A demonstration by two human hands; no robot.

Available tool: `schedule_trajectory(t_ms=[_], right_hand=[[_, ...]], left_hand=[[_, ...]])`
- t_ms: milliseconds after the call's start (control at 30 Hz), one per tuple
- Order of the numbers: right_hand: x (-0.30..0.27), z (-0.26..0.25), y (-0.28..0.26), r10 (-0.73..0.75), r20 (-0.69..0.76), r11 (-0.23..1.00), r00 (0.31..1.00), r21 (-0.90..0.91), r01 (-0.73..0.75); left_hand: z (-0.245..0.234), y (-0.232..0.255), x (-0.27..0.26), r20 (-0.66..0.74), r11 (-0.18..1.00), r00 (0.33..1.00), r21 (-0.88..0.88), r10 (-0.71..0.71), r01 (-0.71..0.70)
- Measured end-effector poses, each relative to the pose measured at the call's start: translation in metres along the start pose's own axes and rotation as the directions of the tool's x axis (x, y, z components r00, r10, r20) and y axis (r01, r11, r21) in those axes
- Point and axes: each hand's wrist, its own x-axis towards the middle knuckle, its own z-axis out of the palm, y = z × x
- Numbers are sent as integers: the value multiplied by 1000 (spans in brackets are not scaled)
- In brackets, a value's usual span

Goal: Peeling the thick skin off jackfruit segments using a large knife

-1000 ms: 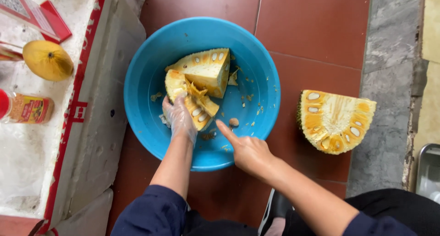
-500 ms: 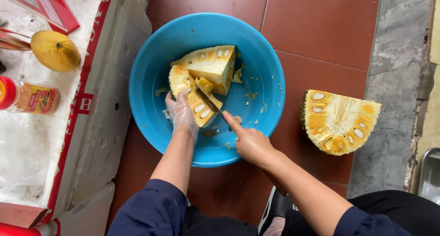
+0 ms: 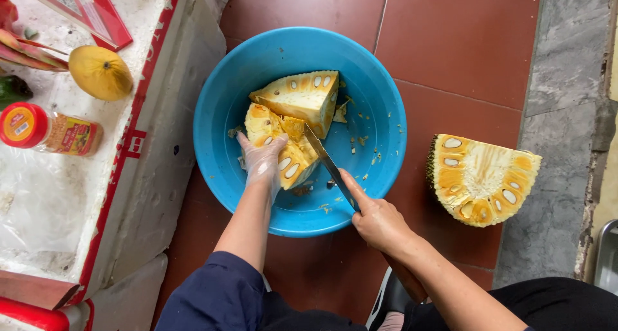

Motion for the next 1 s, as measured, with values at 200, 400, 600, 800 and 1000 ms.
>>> schedule_trajectory(t_ms=[200, 400, 600, 800, 1000], right_hand=[[-20, -3, 18, -12, -77, 1000, 997, -5, 12], [-39, 4, 44, -46, -224, 902, 973, 410, 137], [-73, 14, 46, -106, -94, 744, 990, 654, 141], [-53, 40, 28, -179, -128, 984, 975, -25, 178], [-38, 26, 10, -45, -186, 994, 982, -102, 26]], left_hand=[[-11, 17, -32, -63, 982, 997, -186, -38, 26], [-57, 51, -92, 141, 754, 981, -627, -133, 193], [-80, 45, -110, 137, 724, 987, -672, -86, 156], [-85, 36, -120, 94, 745, 991, -654, -94, 133], [-81, 26, -113, 76, 751, 994, -652, -73, 105]])
